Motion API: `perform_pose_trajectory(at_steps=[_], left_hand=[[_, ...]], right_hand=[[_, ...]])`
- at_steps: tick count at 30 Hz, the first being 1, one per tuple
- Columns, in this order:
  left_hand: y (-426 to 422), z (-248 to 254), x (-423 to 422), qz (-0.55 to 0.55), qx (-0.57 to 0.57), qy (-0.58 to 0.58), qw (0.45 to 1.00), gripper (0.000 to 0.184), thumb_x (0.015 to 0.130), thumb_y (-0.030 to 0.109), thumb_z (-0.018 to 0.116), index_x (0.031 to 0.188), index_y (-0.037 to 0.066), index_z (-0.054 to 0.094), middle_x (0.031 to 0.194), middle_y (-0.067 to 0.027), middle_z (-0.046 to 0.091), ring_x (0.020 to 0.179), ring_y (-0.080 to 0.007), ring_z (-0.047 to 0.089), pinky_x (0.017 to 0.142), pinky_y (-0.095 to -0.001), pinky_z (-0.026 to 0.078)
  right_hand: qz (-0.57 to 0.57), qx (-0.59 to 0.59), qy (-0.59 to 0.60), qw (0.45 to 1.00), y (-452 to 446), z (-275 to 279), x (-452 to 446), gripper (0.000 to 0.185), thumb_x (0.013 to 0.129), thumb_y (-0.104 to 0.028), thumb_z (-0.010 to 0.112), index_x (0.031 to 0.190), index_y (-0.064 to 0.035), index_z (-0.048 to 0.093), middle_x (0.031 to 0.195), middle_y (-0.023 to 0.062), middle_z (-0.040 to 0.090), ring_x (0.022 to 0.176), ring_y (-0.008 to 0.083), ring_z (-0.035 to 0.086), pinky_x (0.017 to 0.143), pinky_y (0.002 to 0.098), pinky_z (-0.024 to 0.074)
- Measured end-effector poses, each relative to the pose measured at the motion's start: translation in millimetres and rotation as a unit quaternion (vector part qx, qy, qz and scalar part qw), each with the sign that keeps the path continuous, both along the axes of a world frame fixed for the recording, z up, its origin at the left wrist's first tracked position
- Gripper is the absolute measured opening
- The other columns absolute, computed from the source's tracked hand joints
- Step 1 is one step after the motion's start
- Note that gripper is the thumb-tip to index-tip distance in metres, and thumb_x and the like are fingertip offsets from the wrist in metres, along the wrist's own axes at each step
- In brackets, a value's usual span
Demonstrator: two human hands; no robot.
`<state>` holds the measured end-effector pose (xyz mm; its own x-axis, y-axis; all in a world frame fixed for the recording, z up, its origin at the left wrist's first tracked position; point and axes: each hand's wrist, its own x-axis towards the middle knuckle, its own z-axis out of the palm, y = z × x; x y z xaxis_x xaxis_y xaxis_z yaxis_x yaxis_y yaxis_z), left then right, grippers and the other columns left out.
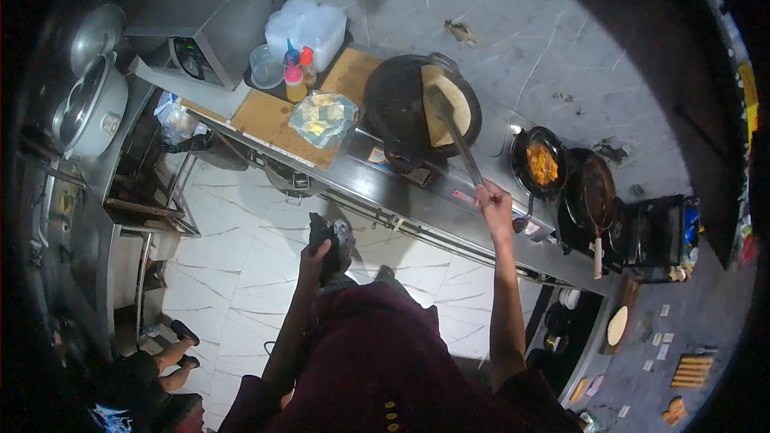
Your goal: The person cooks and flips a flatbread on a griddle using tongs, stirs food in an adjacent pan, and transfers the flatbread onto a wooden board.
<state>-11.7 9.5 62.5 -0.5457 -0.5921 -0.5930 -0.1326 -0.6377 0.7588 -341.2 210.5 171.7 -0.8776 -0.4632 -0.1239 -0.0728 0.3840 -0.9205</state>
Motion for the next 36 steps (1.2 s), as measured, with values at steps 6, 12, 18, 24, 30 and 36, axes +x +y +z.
perform_pose_trajectory(at_steps=[6,12,18,24,30,36], left_hand=[[-1.0,-3.7,2.6,0.006,-0.007,0.004,1.0,0.038,0.084,0.029,0.067,0.104,-0.003,0.061,0.091,-0.0099,0.065,0.077,-0.0187,0.064,0.067,-0.0316,0.052],[-2.7,0.3,6.5,0.005,0.013,0.034,0.999,0.04,0.084,0.028,0.066,0.105,-0.005,0.06,0.093,-0.0128,0.065,0.079,-0.0217,0.066,0.067,-0.0341,0.055],[-2.0,-11.0,7.9,0.007,0.026,-0.005,1.0,0.038,0.085,0.028,0.066,0.106,-0.004,0.061,0.092,-0.0109,0.065,0.077,-0.0208,0.065,0.067,-0.0321,0.053],[0.2,0.1,3.0,0.017,0.027,0.029,0.999,0.037,0.085,0.027,0.066,0.106,-0.003,0.061,0.091,-0.0093,0.065,0.08,-0.0205,0.065,0.069,-0.0319,0.053],[-2.7,2.4,1.8,0.018,0.018,0.023,0.999,0.039,0.085,0.028,0.065,0.107,-0.004,0.06,0.093,-0.0111,0.065,0.08,-0.0215,0.065,0.07,-0.0324,0.053],[-0.8,-9.6,-1.3,0.0,0.034,0.043,0.998,0.038,0.085,0.03,0.065,0.105,-0.003,0.06,0.089,-0.01,0.064,0.074,-0.0202,0.065,0.066,-0.0317,0.053]], right_hand=[[-0.015,0.006,0.01,1.0,15.9,-1.7,-24.4,0.032,0.089,-0.029,0.061,0.101,0.0006,0.067,0.061,-0.0029,0.053,0.051,0.0042,0.042,0.047,0.0226,0.0307],[-0.063,0.094,0.033,0.993,59.7,-10.5,-87.5,0.028,0.087,-0.027,0.062,0.094,-0.0003,0.069,0.061,0.0014,0.057,0.047,0.005,0.043,0.044,0.0233,0.0316],[-0.074,0.143,0.085,0.983,66.6,-19.9,-100.4,0.029,0.085,-0.028,0.064,0.092,-0.0007,0.069,0.062,0.0027,0.059,0.045,0.0095,0.046,0.045,0.0282,0.0364],[-0.05,0.152,0.066,0.985,57.3,-18.3,-96.6,0.027,0.085,-0.027,0.063,0.094,-0.0011,0.068,0.063,0.0046,0.06,0.042,0.0058,0.043,0.039,0.0234,0.0306],[-0.014,0.081,-0.086,0.993,60.7,9.2,-86.2,0.028,0.087,-0.028,0.062,0.095,-0.0018,0.067,0.062,0.0023,0.057,0.041,0.0052,0.041,0.038,0.0228,0.0286],[-0.063,0.009,-0.089,0.994,38.6,-27.4,-82.1,0.028,0.087,-0.029,0.063,0.097,-0.0031,0.067,0.064,0.0011,0.056,0.043,0.005,0.041,0.038,0.0219,0.0286]])
